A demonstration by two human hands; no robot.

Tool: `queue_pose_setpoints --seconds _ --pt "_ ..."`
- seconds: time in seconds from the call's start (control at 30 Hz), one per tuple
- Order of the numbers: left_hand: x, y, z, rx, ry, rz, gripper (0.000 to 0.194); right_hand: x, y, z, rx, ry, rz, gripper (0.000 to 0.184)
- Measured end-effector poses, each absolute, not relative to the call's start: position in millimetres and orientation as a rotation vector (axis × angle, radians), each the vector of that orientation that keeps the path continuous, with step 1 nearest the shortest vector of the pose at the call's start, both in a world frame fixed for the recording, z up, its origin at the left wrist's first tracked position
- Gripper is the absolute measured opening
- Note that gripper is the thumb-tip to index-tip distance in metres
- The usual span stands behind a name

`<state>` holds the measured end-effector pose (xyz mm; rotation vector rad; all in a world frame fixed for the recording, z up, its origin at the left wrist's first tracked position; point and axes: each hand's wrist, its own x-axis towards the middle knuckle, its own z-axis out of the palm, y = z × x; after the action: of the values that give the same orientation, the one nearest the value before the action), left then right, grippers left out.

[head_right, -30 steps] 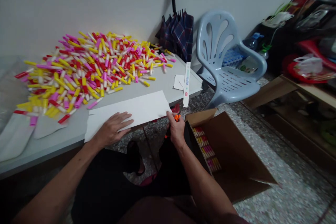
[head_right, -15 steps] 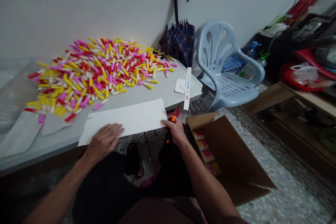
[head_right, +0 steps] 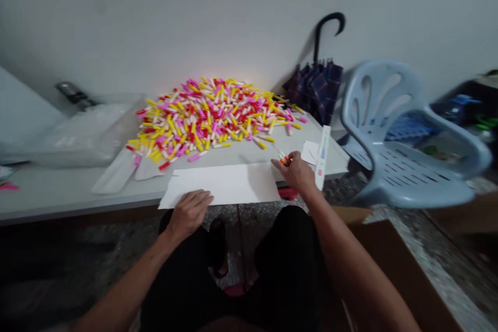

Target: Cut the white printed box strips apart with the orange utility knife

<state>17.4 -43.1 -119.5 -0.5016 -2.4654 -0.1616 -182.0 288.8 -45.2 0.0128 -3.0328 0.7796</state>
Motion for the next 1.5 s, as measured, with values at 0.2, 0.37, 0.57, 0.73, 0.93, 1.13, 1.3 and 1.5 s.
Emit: queue_pose_setpoints --seconds 0.2,0.37,0.57,0.73,0.93,1.13,1.3,1.5 --pt "27.5 -34.2 -114.9 -0.428 -2.524 -0.217 0.021 -256.8 254.7 -74.5 0.368 -3.085 0.398 0.043" --pt "29.1 -37.3 -111.9 -0.359 -2.595 -0.246 0.017 -266.7 248.5 -81.6 0.549 -2.955 0.267 0.055" --pt "18.4 -36.0 -112.9 -0.276 -2.67 -0.355 0.016 -186.1 227.0 -79.6 1.572 -2.59 0.66 0.072" --pt "18.4 -67.3 -96.5 -0.319 -2.538 -0.584 0.034 -151.2 207.5 -95.5 1.754 -2.652 0.501 0.076" --pt "12.9 -217.4 -72.3 0.129 -2.708 -0.269 0.045 -168.5 217.1 -89.9 1.786 -2.637 0.526 0.054" --pt "2.8 -285.2 -85.9 0.024 -2.995 -0.245 0.045 -177.3 221.1 -88.0 1.775 -2.589 0.585 0.04" --pt "1.7 -285.9 -85.5 0.052 -2.966 -0.396 0.046 -178.2 221.9 -93.0 1.774 -2.548 0.614 0.041" --pt "0.3 -284.5 -69.1 0.175 -2.898 -0.468 0.035 -180.8 224.5 -99.3 1.756 -2.53 0.644 0.042"
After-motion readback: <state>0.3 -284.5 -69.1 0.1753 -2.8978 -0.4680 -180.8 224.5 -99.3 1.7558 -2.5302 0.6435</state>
